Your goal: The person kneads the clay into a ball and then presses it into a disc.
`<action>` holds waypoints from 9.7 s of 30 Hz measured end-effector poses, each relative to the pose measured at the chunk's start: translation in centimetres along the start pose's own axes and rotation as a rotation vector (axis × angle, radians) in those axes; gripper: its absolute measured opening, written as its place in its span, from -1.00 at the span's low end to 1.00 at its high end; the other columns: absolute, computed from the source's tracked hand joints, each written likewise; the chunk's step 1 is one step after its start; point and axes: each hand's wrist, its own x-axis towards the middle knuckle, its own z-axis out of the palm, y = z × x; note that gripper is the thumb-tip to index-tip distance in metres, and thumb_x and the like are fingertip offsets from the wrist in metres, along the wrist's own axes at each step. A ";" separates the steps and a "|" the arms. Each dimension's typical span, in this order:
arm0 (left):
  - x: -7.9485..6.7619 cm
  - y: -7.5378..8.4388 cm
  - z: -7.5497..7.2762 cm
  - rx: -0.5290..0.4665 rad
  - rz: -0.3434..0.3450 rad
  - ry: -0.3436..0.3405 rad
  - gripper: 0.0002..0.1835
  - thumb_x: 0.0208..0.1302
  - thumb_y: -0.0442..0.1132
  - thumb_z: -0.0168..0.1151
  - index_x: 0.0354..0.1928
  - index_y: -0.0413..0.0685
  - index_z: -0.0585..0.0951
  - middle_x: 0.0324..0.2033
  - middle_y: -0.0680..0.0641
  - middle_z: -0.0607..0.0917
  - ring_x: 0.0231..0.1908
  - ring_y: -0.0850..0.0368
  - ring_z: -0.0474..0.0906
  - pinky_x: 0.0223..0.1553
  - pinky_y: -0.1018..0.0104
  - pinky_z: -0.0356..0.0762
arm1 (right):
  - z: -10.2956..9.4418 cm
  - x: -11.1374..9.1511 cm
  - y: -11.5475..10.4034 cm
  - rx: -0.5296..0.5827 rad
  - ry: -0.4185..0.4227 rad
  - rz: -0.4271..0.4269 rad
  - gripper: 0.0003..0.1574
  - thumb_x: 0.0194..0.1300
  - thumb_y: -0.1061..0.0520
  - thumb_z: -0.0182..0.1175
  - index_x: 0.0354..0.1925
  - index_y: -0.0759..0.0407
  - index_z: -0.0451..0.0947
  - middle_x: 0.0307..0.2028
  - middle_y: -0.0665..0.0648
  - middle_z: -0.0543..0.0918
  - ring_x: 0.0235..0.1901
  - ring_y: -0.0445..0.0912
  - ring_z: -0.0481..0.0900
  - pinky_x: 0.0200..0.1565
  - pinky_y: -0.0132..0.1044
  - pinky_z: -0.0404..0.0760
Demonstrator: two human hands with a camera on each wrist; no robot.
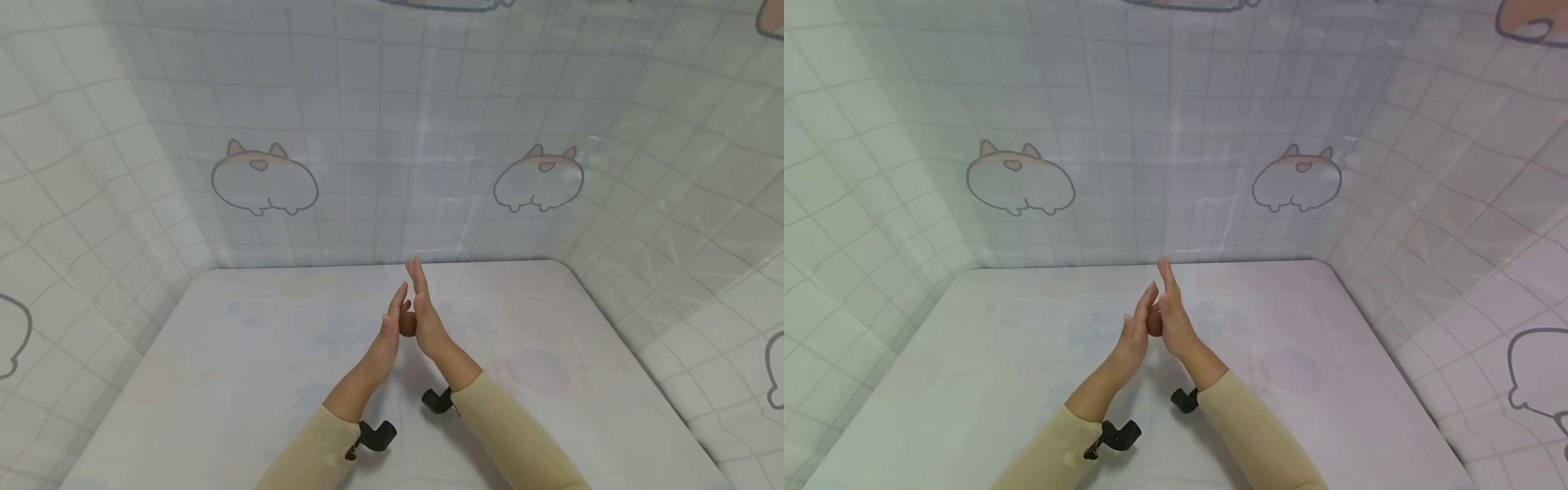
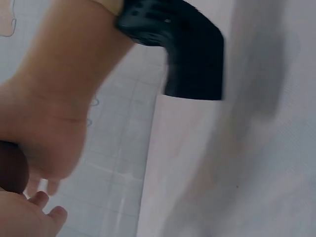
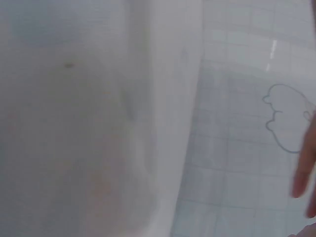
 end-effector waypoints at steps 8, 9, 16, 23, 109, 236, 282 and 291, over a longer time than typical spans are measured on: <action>0.1 1.1 -0.7 -0.112 0.114 -0.008 0.00 0.34 0.55 -0.64 0.60 0.06 -0.35 0.57 -0.03 -0.37 0.54 -0.15 -0.40 0.35 -0.38 -0.54 | 0.6 -0.5 1.2 -0.020 -0.032 0.090 0.20 0.27 -0.71 -0.57 0.61 -0.12 -0.42 0.59 0.09 -0.25 0.53 0.03 -0.21 0.38 0.37 -0.14; 0.2 1.3 -0.7 -0.121 0.130 -0.005 -0.01 0.35 0.54 -0.63 0.60 0.06 -0.35 0.57 -0.03 -0.36 0.54 -0.13 -0.41 0.35 -0.37 -0.56 | 0.7 -0.6 1.2 -0.016 -0.039 0.098 0.19 0.27 -0.71 -0.57 0.61 -0.14 -0.42 0.58 0.12 -0.24 0.51 0.02 -0.12 0.37 0.35 -0.08; 0.6 2.2 -1.0 -0.052 0.169 0.049 0.01 0.32 0.58 -0.62 0.60 0.10 -0.33 0.58 0.02 -0.31 0.54 0.04 -0.44 0.37 -0.33 -0.53 | 1.1 -1.3 1.0 -0.054 -0.107 -0.001 0.15 0.33 -0.66 -0.58 0.60 -0.09 -0.48 0.16 0.26 0.46 0.12 -0.01 0.37 0.05 0.27 0.33; 1.3 2.3 -1.4 0.036 0.126 0.173 0.02 0.28 0.61 -0.67 0.61 0.16 -0.28 0.58 0.06 -0.31 0.54 0.02 -0.44 0.35 -0.40 -0.49 | 1.6 -1.7 0.5 -0.102 -0.152 -0.159 0.18 0.39 -0.61 -0.62 0.60 0.13 -0.44 0.59 0.22 -0.29 0.55 0.10 -0.34 0.34 0.43 -0.19; 1.7 -0.5 -2.0 0.134 -0.153 0.292 -0.17 0.47 0.44 -0.47 0.60 0.24 -0.30 -0.24 -0.10 0.54 -0.40 0.02 0.46 -0.19 0.10 0.48 | 2.0 -1.2 -2.4 -0.092 -0.183 -0.201 0.19 0.40 -0.59 -0.64 0.59 0.20 -0.39 0.58 0.19 -0.26 0.55 0.09 -0.32 0.39 0.35 -0.17; 1.2 -0.8 -2.7 0.239 -0.145 0.252 -0.17 0.41 0.46 -0.72 0.61 0.27 -0.21 0.57 -0.04 -0.19 0.52 -0.17 -0.18 0.35 -0.44 -0.15 | 1.9 -0.3 -3.3 -0.052 -0.182 -0.076 0.17 0.35 -0.66 -0.59 0.62 -0.02 -0.38 0.60 0.12 -0.27 0.56 0.00 -0.32 0.39 0.34 -0.21; 2.3 0.7 -2.6 0.187 -0.075 0.245 -0.16 0.43 0.42 -0.80 0.62 0.19 -0.20 0.58 0.05 -0.30 0.54 -0.06 -0.37 0.35 -0.45 -0.32 | 2.0 -0.6 -1.0 -0.060 -0.105 -0.161 0.15 0.39 -0.57 -0.76 0.59 0.15 -0.47 0.59 0.21 -0.23 0.56 0.08 -0.30 0.39 0.33 -0.20; 1.7 0.1 -2.4 0.148 -0.139 0.114 -0.20 0.44 0.40 -0.80 0.61 0.29 -0.19 0.58 0.05 -0.28 0.54 -0.16 -0.30 0.32 -0.51 -0.26 | 1.1 0.3 -2.0 -0.018 -0.019 -0.132 0.12 0.40 -0.60 -0.68 0.61 0.03 -0.43 0.59 0.15 -0.18 0.55 0.06 -0.27 0.37 0.38 -0.26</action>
